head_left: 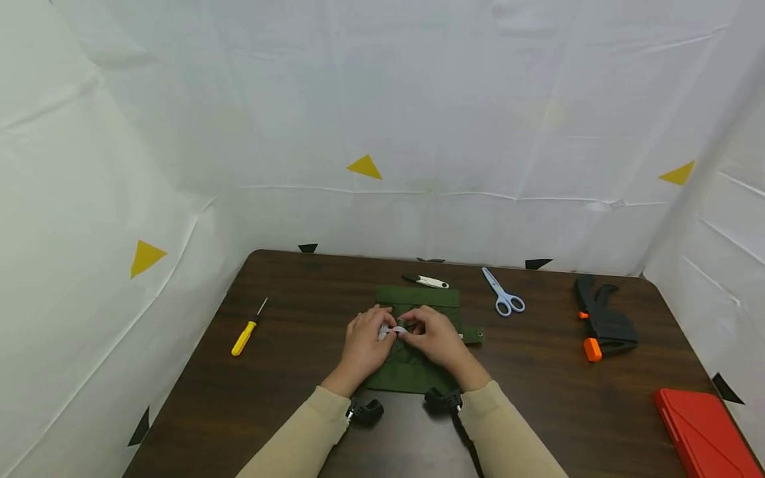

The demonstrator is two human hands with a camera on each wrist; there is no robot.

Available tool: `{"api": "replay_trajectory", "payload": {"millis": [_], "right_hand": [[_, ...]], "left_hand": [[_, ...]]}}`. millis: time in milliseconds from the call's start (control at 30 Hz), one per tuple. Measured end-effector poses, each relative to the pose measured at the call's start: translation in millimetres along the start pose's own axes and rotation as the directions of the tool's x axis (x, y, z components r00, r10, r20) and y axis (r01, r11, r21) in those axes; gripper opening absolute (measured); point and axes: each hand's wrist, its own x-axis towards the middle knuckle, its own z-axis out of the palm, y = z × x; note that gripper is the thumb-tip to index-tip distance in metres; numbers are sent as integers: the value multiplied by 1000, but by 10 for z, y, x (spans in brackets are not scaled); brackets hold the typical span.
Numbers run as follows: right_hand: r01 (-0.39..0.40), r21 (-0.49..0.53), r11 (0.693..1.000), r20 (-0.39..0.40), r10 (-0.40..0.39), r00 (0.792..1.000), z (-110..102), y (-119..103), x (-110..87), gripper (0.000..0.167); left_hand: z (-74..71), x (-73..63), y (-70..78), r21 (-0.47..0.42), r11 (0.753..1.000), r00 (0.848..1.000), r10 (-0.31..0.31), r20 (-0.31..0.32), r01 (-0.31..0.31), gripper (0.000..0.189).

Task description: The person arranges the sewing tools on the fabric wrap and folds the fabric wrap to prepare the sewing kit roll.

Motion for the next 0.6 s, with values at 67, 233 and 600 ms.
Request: {"api": "replay_trajectory", "payload": {"millis": [67,233,600], "right_hand": [[-12,-1,1000,-19,11,1000,9,-11,-1,29],[-17,14,1000,-19,17,1000,5,-4,-2,26],[41,49,998,36,-43,998,-22,49,8,22]], "left_hand": [[8,-2,-6,18,1000,1000,13,-4,-13,14],[15,-1,-6,58,998,1000,13,21,-14,18],[-15,-3,-4,39,999,998,0,59,-3,21]]}}
